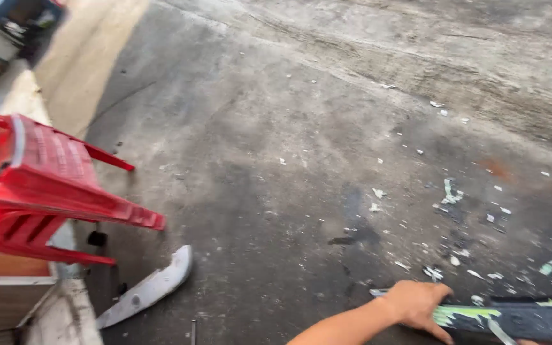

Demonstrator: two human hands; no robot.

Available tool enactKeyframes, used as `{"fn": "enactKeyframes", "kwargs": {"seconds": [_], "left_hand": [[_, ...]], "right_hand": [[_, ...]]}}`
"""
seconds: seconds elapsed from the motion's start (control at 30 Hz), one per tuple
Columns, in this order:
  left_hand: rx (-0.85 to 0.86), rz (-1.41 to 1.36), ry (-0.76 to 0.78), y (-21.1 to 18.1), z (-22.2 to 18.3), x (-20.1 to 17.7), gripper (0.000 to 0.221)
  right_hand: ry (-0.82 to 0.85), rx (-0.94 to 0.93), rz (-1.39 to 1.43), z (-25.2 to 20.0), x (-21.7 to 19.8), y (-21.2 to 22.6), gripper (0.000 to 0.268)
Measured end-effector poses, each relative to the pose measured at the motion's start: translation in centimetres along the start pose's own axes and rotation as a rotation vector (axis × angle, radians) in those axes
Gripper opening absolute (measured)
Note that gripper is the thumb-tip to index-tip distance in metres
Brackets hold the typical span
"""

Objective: Scraping a sticker off a motorcycle fairing using a small blade

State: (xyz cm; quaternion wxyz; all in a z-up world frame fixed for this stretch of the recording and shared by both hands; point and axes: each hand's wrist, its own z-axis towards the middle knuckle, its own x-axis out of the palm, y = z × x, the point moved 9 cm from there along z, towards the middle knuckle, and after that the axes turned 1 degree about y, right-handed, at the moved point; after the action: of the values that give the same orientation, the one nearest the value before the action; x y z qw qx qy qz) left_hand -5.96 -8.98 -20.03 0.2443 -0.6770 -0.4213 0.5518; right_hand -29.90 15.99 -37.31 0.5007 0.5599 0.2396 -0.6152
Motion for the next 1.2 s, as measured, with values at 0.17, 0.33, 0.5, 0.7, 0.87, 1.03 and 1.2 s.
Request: {"fn": "enactKeyframes", "kwargs": {"seconds": [0.17,0.33,0.5,0.7,0.87,1.03,1.2], "left_hand": [[0.080,0.008,-0.153,-0.7,-0.3,-1.4,0.092],[0.019,-0.049,-0.111,0.0,0.9,1.7,0.090],[0.018,-0.044,-0.136,0.6,1.1,2.2,0.090],[0.079,-0.068,-0.240,0.1,0.7,1.3,0.070],[-0.027,0.055,-0.122,1.2,1.2,3.2,0.072],[-0.033,0.064,-0.170,1.2,1.3,3.6,0.075],[-0.049,0.087,-0.205,0.8,1.2,3.4,0.076]], "right_hand": [[0.259,0.202,-0.292,5.1,-17.2,21.1,0.026],[0.139,0.221,-0.098,6.7,-20.8,25.0,0.021],[0.160,0.064,-0.060,8.2,-20.7,27.1,0.022],[0.240,-0.012,-0.130,9.0,-19.2,27.9,0.020],[0.196,-0.121,-0.251,8.7,-19.0,27.9,0.019],[0.178,-0.105,-0.271,8.3,-18.8,27.8,0.020],[0.173,-0.078,-0.303,7.8,-18.8,27.7,0.021]]}}
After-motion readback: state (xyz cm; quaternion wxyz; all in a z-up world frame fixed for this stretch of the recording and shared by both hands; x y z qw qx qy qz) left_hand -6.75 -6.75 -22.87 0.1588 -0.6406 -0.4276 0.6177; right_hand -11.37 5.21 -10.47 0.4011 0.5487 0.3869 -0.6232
